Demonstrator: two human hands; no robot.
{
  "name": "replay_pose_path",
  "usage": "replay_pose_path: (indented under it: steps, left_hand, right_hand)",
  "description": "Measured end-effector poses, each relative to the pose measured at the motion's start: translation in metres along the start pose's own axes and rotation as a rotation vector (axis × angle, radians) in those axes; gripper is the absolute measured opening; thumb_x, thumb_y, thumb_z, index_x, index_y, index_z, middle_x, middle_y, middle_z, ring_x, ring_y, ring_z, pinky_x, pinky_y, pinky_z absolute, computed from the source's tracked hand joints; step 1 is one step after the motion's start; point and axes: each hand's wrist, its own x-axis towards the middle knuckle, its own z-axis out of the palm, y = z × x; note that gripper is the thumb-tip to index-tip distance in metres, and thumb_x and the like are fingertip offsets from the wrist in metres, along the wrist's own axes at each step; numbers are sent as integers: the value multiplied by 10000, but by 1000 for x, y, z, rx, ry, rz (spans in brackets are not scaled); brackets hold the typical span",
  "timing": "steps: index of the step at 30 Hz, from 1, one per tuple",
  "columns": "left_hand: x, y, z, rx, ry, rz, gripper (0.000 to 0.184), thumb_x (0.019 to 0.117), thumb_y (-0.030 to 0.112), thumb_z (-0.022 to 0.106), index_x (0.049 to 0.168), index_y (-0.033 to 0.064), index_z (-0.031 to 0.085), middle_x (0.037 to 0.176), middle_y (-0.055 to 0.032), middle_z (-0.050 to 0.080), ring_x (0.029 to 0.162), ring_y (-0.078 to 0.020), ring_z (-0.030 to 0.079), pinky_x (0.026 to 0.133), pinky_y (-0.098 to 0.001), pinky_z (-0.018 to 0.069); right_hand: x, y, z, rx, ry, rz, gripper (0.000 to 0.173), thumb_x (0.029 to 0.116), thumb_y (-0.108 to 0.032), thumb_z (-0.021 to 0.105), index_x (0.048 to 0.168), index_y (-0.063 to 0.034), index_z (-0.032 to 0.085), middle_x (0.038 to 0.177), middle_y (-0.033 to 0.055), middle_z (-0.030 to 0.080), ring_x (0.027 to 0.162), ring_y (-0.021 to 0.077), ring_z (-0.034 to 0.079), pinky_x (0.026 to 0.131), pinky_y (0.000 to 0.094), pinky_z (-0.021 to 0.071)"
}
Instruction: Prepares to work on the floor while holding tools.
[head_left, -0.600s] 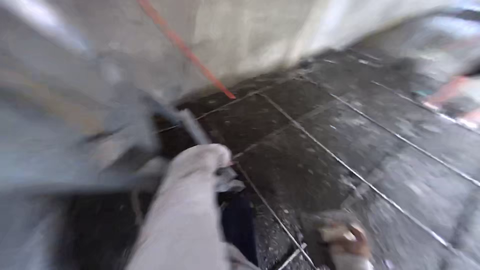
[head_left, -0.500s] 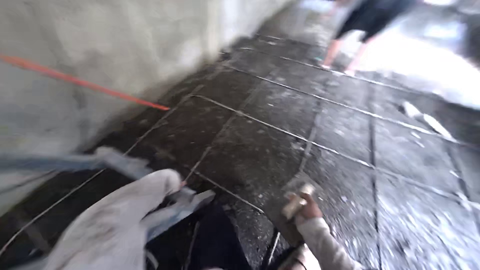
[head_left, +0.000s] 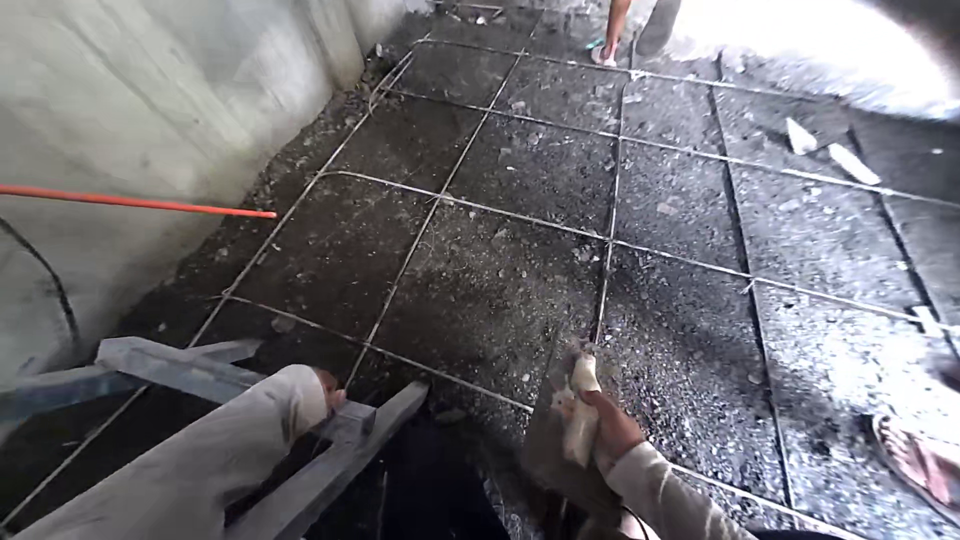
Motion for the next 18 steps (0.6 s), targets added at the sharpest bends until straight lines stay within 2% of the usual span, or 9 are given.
replay_pose_path:
  steps: [2,4,6,10,12,13,18]
  left_hand:
    - [-5,-1,0,-30,-42,-17,591,1067,545,392,1334,87,652,1380,-192,626,1363,-370,534,1146,-617,374]
    - [13,-10,16,10,80,7,620,1015,613,413,1193,115,737,1233,-173,711,1246,-360,630,1059,-635,462]
    - [18,-8,15,38,75,18,635,1006,627,416,1145,104,746,1190,-176,719,1224,-361,639,1048,-630,469]
    - [-14,13,-16,79,6,36,639,1048,559,397,1183,28,723,1217,-228,700,1246,-389,624,1075,-613,456]
    - [-44,33,-54,84,-142,29,611,1092,488,369,1285,-17,652,1313,-259,645,1324,-395,567,1128,-592,404]
    - [-50,37,-61,76,-171,35,592,1100,459,372,1293,-33,639,1317,-269,637,1326,-400,561,1130,-588,398]
    - [-45,29,-53,69,-140,46,585,1091,476,384,1242,-11,672,1261,-249,669,1276,-393,598,1103,-591,427]
  right_hand:
    - [1,-3,1,3,-17,9,407,1050,-296,541,1304,21,577,1041,195,719,887,301,719,772,478,603]
    - [4,-6,2,3,-14,21,410,1050,-308,542,1293,19,587,1034,190,725,889,298,722,777,476,605]
    - [6,-7,2,-7,3,21,405,1042,-308,560,1272,23,594,1012,184,726,870,291,723,765,472,606]
    - [10,-7,4,-28,18,11,397,1029,-295,583,1254,31,604,987,190,730,854,300,728,756,479,610]
    - [11,-7,3,-27,12,12,404,1035,-288,574,1273,37,591,1000,196,730,872,303,730,771,480,612]
    - [11,-8,4,-31,11,8,400,1040,-285,564,1268,43,591,991,191,730,870,297,730,776,476,613]
    - [13,-6,2,-34,10,2,388,1035,-294,569,1226,40,620,963,183,737,831,292,732,747,477,613]
